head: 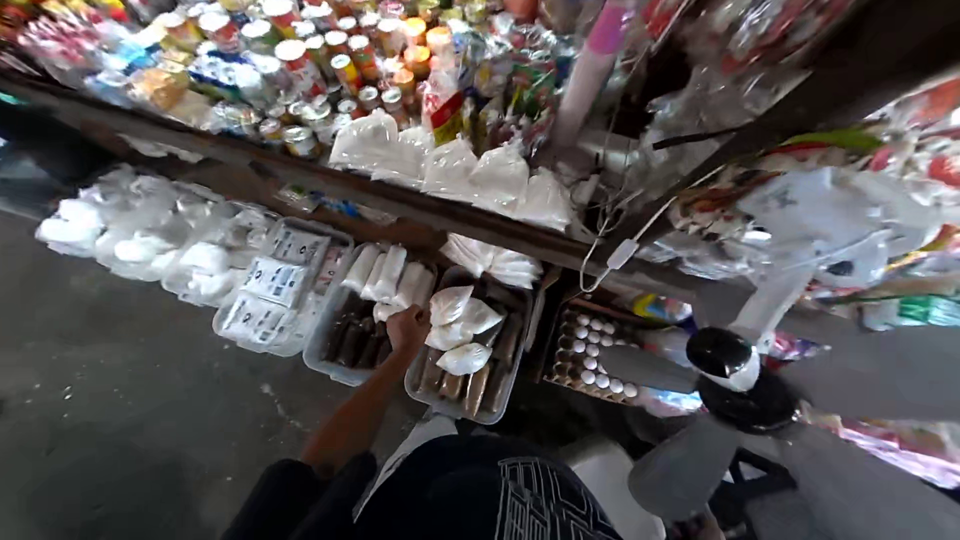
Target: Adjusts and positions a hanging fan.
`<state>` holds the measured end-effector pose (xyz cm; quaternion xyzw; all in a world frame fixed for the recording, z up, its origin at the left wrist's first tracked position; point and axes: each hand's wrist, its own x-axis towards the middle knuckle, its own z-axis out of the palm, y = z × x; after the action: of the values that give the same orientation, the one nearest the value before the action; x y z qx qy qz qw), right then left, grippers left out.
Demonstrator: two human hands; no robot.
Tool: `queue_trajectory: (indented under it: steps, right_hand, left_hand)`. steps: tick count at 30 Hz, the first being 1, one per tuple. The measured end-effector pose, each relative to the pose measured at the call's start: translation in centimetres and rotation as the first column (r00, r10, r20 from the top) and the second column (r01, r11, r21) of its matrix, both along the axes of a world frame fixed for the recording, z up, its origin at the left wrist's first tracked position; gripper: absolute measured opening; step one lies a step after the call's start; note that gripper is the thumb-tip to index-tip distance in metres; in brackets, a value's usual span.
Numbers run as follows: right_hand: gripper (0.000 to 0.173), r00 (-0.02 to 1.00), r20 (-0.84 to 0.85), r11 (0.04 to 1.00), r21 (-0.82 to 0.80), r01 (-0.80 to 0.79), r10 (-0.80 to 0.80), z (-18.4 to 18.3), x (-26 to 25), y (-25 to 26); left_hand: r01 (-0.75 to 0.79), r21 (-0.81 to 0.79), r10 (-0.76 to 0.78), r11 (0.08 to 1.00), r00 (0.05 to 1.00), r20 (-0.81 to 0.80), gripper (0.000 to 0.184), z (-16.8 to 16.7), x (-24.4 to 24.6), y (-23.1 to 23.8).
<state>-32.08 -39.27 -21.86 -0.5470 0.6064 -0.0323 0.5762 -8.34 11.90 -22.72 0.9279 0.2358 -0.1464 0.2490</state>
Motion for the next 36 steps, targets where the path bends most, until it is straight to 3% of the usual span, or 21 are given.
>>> queue_trajectory:
  steps: [2,4,5,8,11,12,14,16,18,19,22,24,26,27,28,30,31,33,34,36]
  right_hand:
    - [0.024,0.996,0.029,0.996,-0.027,-0.081,0.082,2.6,2.6,1.9]
    - [0.036,0.978,0.123,0.985,-0.038,-0.167,0.170,5.2,6.0,3.1]
    - [0.035,0.965,0.188,0.983,-0.042,-0.179,0.184,5.8,7.7,3.3]
    - [0.026,0.927,0.373,0.989,0.116,-0.093,0.043,6.2,12.6,2.8]
    - [0.029,0.896,0.410,0.952,0.304,0.044,-0.172,8.1,15.8,3.7]
    - [0.033,0.882,0.426,0.940,0.337,0.054,-0.204,8.8,16.1,3.9]
    - [0.034,0.872,0.444,0.941,0.335,0.052,-0.206,10.4,15.8,4.3]
    - [0.031,0.877,0.424,0.945,0.314,0.092,-0.227,10.4,15.0,3.9]
    - [0.028,0.844,0.448,0.933,0.327,0.152,-0.294,9.2,13.5,2.7]
    - [0.030,0.815,0.483,0.927,0.335,0.165,-0.320,8.3,12.6,2.0]
    - [0.035,0.734,0.590,0.929,0.334,0.158,-0.337,6.5,10.7,0.3]
    - [0.032,0.692,0.670,0.955,0.276,0.105,-0.270,5.2,10.3,-0.9]
    - [0.029,0.689,0.724,0.997,0.069,-0.041,-0.022,4.4,10.1,-2.1]
    - [0.028,0.772,0.618,0.988,-0.066,-0.137,0.148,6.2,10.6,-1.9]
    - [0.028,0.880,0.409,0.971,-0.085,-0.225,0.240,9.9,11.8,-0.9]
    - [0.032,0.828,0.313,0.879,-0.278,-0.388,0.464,12.2,12.9,0.5]
    - [0.029,0.789,0.401,0.882,-0.282,-0.377,0.465,12.2,13.1,0.8]
    - [0.020,0.662,0.687,0.945,-0.115,-0.306,0.298,10.5,13.0,1.5]
    - [0.024,0.623,0.748,0.950,-0.031,-0.311,0.229,10.6,13.0,2.2]
    - [0.031,0.598,0.766,0.932,-0.002,-0.363,0.235,11.3,12.6,3.3]
  left_hand:
    - [0.043,-0.040,-0.044,0.998,0.999,-0.029,0.038,-1.0,-0.9,0.3]
    - [0.141,-0.168,-0.143,0.976,0.990,0.002,0.062,-2.4,-1.3,0.2]
    - [0.192,-0.215,-0.190,0.958,0.981,0.033,0.065,-3.1,-1.5,0.1]
    - [0.272,-0.209,-0.280,0.939,0.960,-0.013,0.036,-3.1,-1.5,-1.0]
    - [0.288,-0.195,-0.285,0.937,0.957,0.045,0.040,-1.7,-2.0,-2.4]
    - [0.311,-0.228,-0.293,0.923,0.950,0.111,0.033,-1.3,-2.2,-2.6]
    - [0.371,-0.282,-0.303,0.885,0.918,0.255,0.036,-0.4,-2.4,-2.8]
    - [0.347,-0.257,-0.229,0.902,0.889,0.397,0.027,1.6,-2.2,-3.7]
    - [0.335,-0.224,-0.200,0.915,0.861,0.468,0.043,3.6,-1.8,-4.8]
    - [0.363,-0.220,-0.214,0.905,0.837,0.504,0.040,4.6,-1.6,-5.2]
    - [0.577,-0.246,-0.303,0.779,0.690,0.658,0.032,8.3,-0.2,-7.6]
    - [0.680,-0.253,-0.292,0.688,0.579,0.762,0.033,12.1,0.5,-11.5]
    - [0.778,-0.292,-0.305,0.556,0.518,0.799,0.043,16.4,0.7,-16.3]
    - [0.804,-0.328,-0.334,0.496,0.525,0.783,0.054,18.2,0.7,-18.6]
    - [0.815,-0.355,-0.375,0.458,0.539,0.754,0.065,19.6,0.6,-21.0]
    - [0.806,-0.367,-0.447,0.465,0.571,0.688,0.083,21.1,0.6,-25.3]
    - [0.790,-0.348,-0.459,0.504,0.587,0.667,0.087,21.4,0.4,-27.1]
    - [0.754,-0.270,-0.450,0.599,0.596,0.664,0.087,21.4,0.2,-29.8]
    - [0.742,-0.230,-0.426,0.630,0.577,0.697,0.082,21.1,0.4,-30.5]
    - [0.753,-0.194,-0.369,0.628,0.508,0.778,0.059,20.2,1.1,-31.0]
